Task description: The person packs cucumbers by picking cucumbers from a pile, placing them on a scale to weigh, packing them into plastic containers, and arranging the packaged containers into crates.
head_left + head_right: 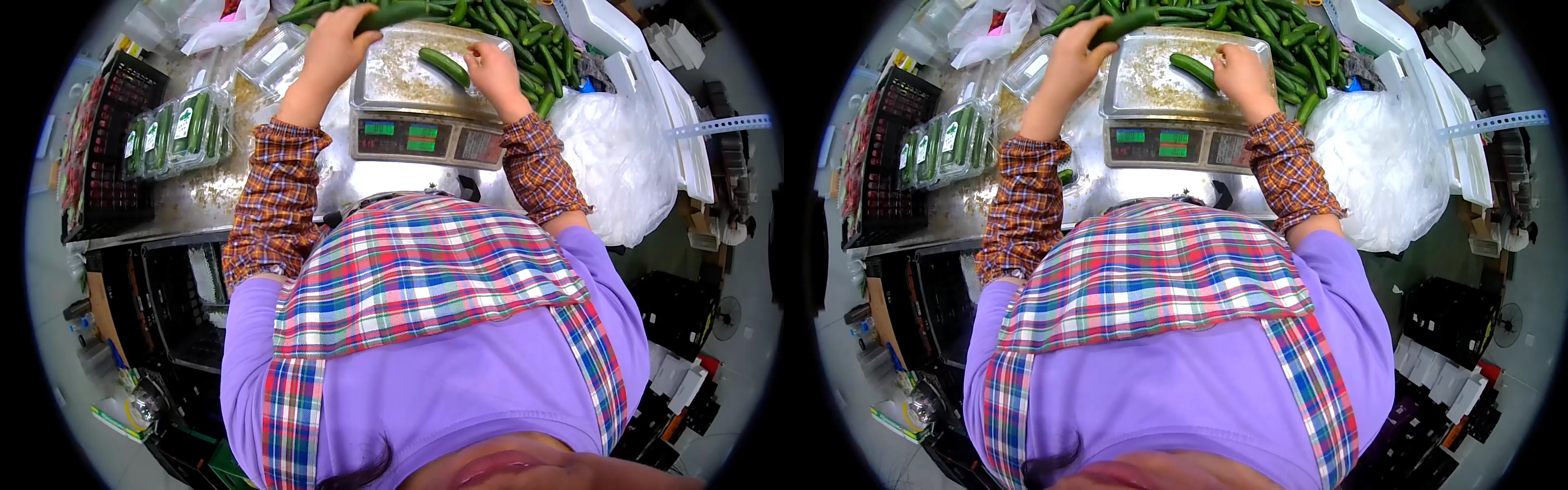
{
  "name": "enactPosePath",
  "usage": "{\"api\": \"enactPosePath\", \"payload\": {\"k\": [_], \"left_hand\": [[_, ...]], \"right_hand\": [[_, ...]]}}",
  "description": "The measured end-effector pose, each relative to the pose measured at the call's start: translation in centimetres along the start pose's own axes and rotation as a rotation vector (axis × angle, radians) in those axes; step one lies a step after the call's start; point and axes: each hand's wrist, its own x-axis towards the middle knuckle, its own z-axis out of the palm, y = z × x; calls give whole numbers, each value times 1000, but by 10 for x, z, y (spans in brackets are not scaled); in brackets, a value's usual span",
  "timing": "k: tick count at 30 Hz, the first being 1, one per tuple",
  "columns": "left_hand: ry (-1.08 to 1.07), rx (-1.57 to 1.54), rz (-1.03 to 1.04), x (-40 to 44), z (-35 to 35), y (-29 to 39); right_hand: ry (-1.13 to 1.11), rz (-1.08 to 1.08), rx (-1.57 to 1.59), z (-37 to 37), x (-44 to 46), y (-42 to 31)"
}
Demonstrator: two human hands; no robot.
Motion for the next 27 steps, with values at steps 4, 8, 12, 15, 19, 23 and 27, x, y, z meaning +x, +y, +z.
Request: {"api": "enactPosePath", "payload": {"k": [4,8,12,15,19,23,27], "left_hand": [[-436,165,-69,-28,27,1],[-560,186,-30,-45,50,16],[-571,117,-109,-46,50,14],[-491,87,-119,-41,45,8],[-402,76,-114,-38,38,7],[-281,-10,-125,-35,33,-5],[-187,-17,-176,-28,19,-7]], "right_hand": [[-96,-47,-58,19,4,-8],[-114,-31,-64,19,3,-21],[-33,-50,7,20,4,-11],[21,-63,58,19,7,-2],[88,-101,110,16,12,3],[91,-9,197,12,16,7],[112,5,244,8,14,12]]}}
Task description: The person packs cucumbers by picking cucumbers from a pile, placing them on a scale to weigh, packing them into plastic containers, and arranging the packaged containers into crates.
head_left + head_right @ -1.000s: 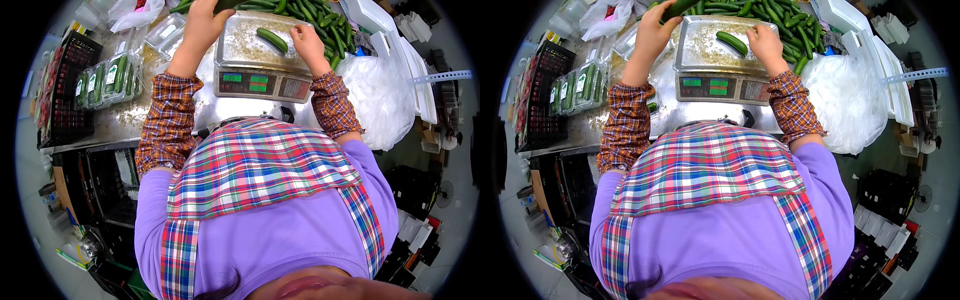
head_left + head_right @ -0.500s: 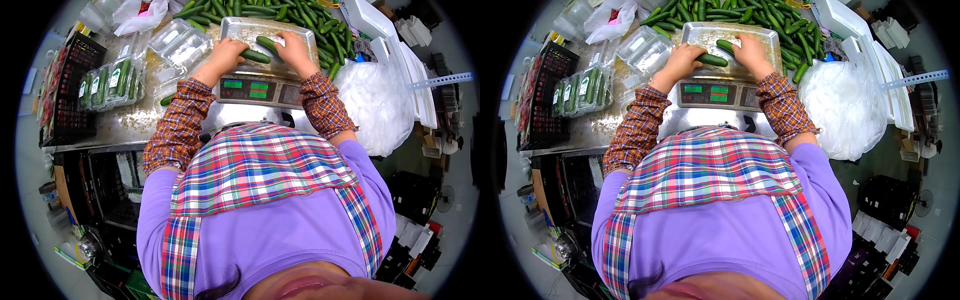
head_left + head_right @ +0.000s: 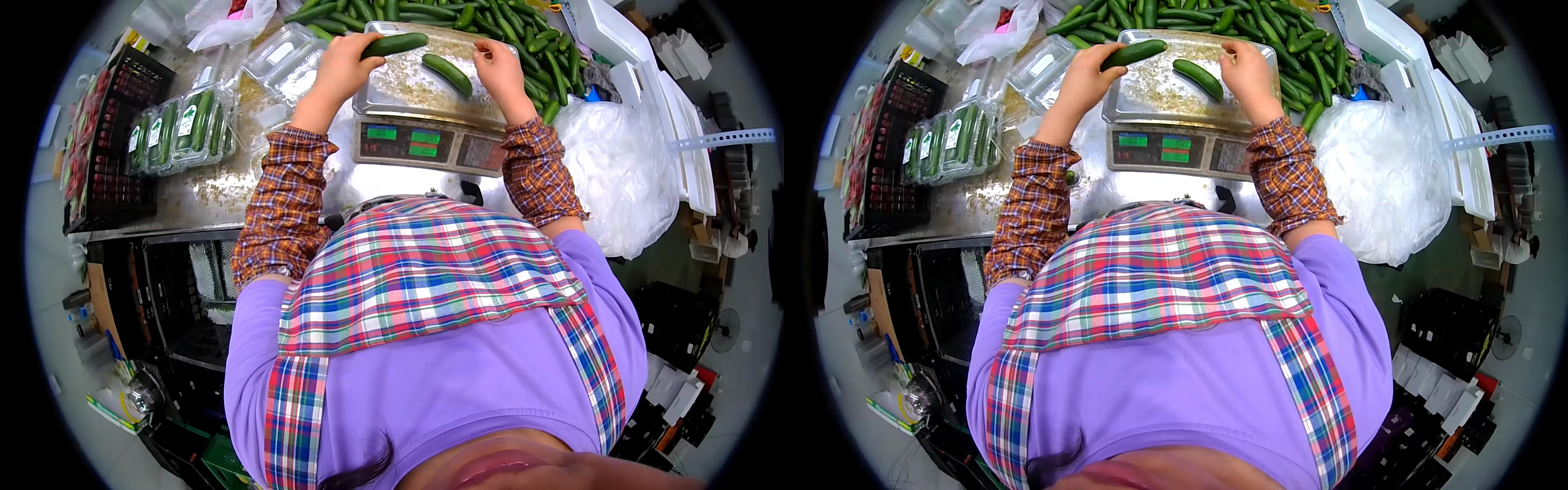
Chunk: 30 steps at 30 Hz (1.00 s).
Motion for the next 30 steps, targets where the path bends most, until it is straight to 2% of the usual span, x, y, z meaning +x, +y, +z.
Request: {"api": "enactPosePath", "payload": {"k": [5,11,14,17,21,23,26,30], "left_hand": [[74,-14,19,0,-5,-6],[15,-9,-48,-3,-9,-6],[-25,26,-14,-6,1,-5],[-163,156,48,-11,18,6],[-575,368,-19,-16,36,23],[-459,343,16,-24,39,23],[-260,239,25,-21,35,11],[54,127,13,-12,19,-17]], "right_hand": [[-52,52,-5,1,-7,0],[-78,50,2,3,-11,-9],[-111,10,-73,10,-9,-5],[-170,-59,-219,17,-11,-8],[-333,-8,-344,18,-13,-29],[-407,66,-340,22,-13,-25],[-250,24,-192,24,-16,-11],[-139,133,-9,1,-8,-17]]}}
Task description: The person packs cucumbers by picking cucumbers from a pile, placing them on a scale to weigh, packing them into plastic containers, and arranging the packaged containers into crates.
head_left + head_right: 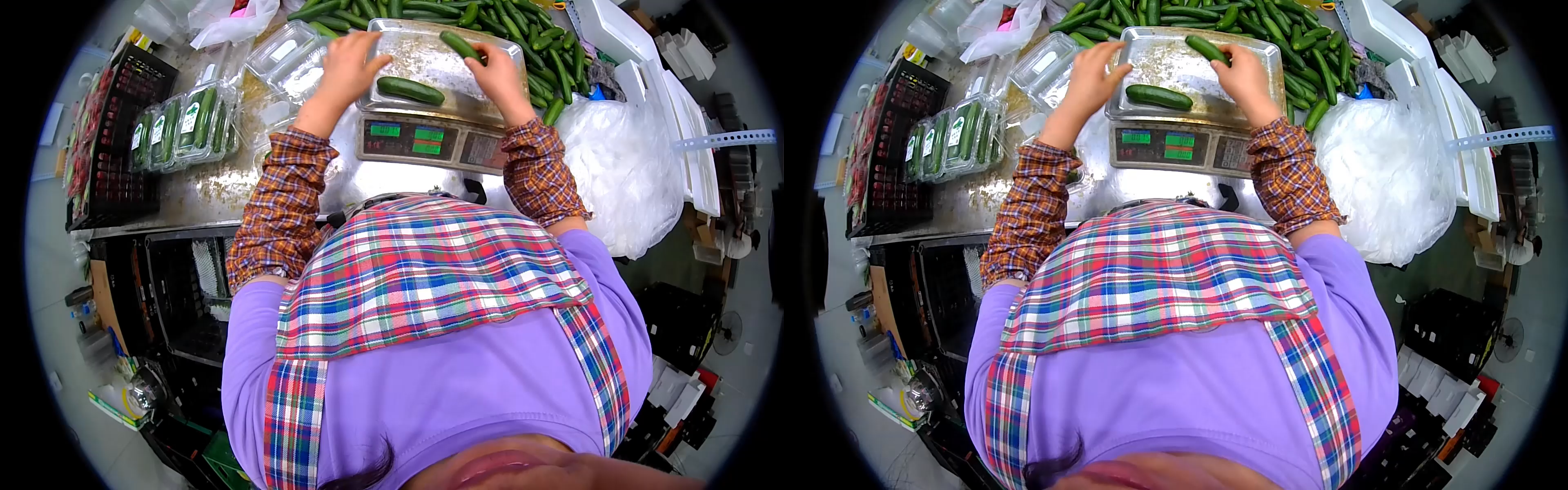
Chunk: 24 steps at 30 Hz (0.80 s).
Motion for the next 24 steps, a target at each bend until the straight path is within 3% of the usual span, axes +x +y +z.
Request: {"api": "enactPosePath", "payload": {"k": [7,15,17,21,24], "left_hand": [[217,-143,-154,4,-19,-11],[154,-229,-197,-3,-23,-7],[144,-247,-207,-5,-20,-10],[147,-295,-219,-6,-17,-9],[146,-361,-225,-6,-16,0]], "right_hand": [[152,-112,94,-21,0,-10],[154,72,307,-31,9,32],[131,408,613,-50,7,33],[71,828,1273,-83,8,92],[58,883,1400,-103,-9,111]]}}
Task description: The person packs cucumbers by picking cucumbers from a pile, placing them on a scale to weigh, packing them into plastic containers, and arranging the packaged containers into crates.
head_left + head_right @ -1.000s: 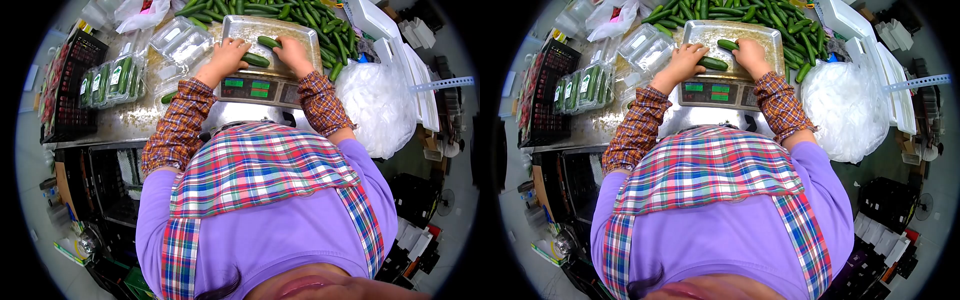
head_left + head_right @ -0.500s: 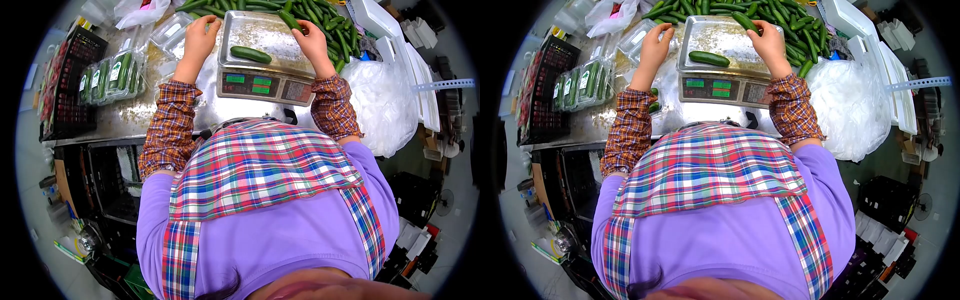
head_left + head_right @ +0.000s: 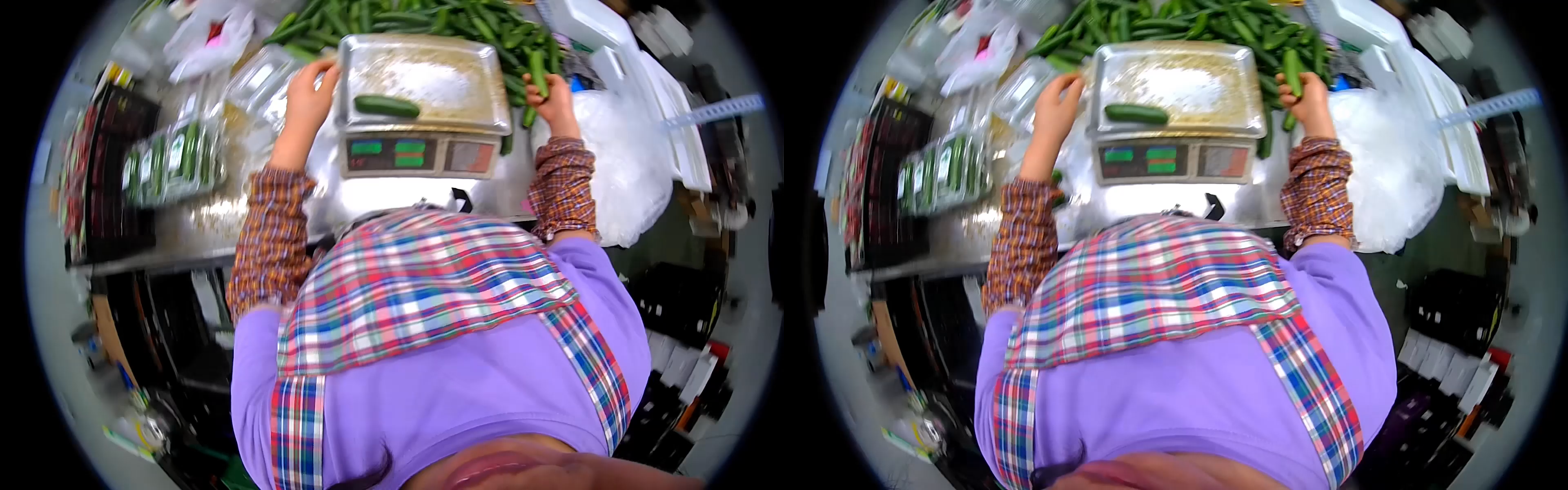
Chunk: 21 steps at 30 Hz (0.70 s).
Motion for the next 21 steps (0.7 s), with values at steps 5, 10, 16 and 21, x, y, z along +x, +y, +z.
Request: {"api": "enactPosePath", "payload": {"k": [5,10,16,21], "left_hand": [[-124,-7,-64,1,17,13],[-296,115,41,1,29,31],[-363,154,106,3,27,48],[-407,160,125,3,34,46]], "right_hand": [[-226,99,21,-9,-21,0],[-180,93,-130,-2,-14,-6],[-166,10,-243,1,1,-35],[30,167,-400,-17,40,-34]]}}
